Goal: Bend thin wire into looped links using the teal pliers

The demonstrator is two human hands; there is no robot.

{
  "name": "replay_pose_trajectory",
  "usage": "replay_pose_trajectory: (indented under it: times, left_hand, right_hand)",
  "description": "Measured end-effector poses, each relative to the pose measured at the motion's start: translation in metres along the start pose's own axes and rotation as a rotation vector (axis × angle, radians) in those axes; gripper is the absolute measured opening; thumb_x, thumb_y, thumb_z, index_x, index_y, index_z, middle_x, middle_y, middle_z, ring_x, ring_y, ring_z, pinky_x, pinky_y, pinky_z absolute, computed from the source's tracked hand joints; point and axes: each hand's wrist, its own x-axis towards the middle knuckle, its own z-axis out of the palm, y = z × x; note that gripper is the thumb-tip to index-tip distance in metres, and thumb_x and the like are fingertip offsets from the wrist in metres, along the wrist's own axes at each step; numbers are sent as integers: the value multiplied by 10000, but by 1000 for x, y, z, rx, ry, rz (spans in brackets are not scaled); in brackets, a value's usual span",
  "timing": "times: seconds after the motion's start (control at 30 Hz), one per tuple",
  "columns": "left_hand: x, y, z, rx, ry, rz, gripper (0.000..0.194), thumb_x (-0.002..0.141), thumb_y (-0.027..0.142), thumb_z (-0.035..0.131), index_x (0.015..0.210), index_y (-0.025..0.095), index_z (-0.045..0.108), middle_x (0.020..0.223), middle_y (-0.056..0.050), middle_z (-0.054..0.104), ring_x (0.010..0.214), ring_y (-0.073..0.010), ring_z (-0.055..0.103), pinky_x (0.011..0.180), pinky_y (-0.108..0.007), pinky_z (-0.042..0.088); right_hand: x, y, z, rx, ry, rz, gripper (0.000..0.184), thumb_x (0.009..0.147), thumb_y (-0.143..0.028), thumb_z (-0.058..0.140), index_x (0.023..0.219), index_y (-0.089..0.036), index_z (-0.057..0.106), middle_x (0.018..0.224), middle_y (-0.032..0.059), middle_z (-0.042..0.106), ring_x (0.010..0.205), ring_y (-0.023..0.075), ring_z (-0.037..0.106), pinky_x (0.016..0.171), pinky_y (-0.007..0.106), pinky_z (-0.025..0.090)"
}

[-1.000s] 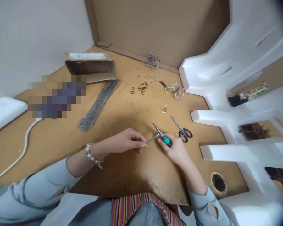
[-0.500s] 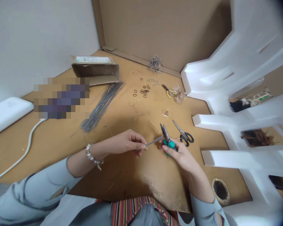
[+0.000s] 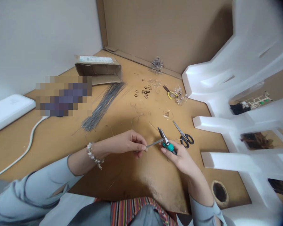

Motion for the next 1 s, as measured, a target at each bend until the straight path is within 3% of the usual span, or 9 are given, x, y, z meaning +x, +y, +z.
replay_pose_trajectory:
  times: [0.17,0.33,0.5,0.77,1.0]
  left_hand:
    - [-1,1,-1,25,-9,-5,233,778,335,606,716,111,626,567,-7,610,537,-93,571,547,-195,438]
    - [-3,2,-6,129,-15,19,243,802,329,571,715,109,627,564,-12,597,536,-92,546,541,-192,424]
    - [-5,3,-8,283,-17,44,258,826,326,533,722,108,622,577,-15,591,536,-86,528,531,-178,399]
    - [-3,5,-4,295,-31,77,259,838,315,518,725,100,610,586,-15,580,557,-87,523,548,-179,394]
    - [0,2,-3,161,-38,31,259,816,337,553,716,104,605,569,-7,579,537,-87,531,540,-185,411]
  right_hand:
    - [0,2,-1,-45,9,-8,217,804,-344,546,898,-162,617,776,24,623,689,151,543,624,253,422]
    - [0,4,-1,-87,1,-38,207,805,-328,541,915,-169,614,796,23,620,701,149,544,634,256,418]
    - [-4,5,-2,-88,-55,-11,182,818,-340,530,804,-170,594,659,-20,523,600,117,464,552,236,366]
    - [-6,5,-3,167,-162,45,218,825,-376,536,797,-165,585,641,-15,545,601,120,492,580,249,389]
    - [-4,2,0,15,-32,-13,189,810,-317,554,909,-169,613,785,9,602,686,131,519,623,245,410]
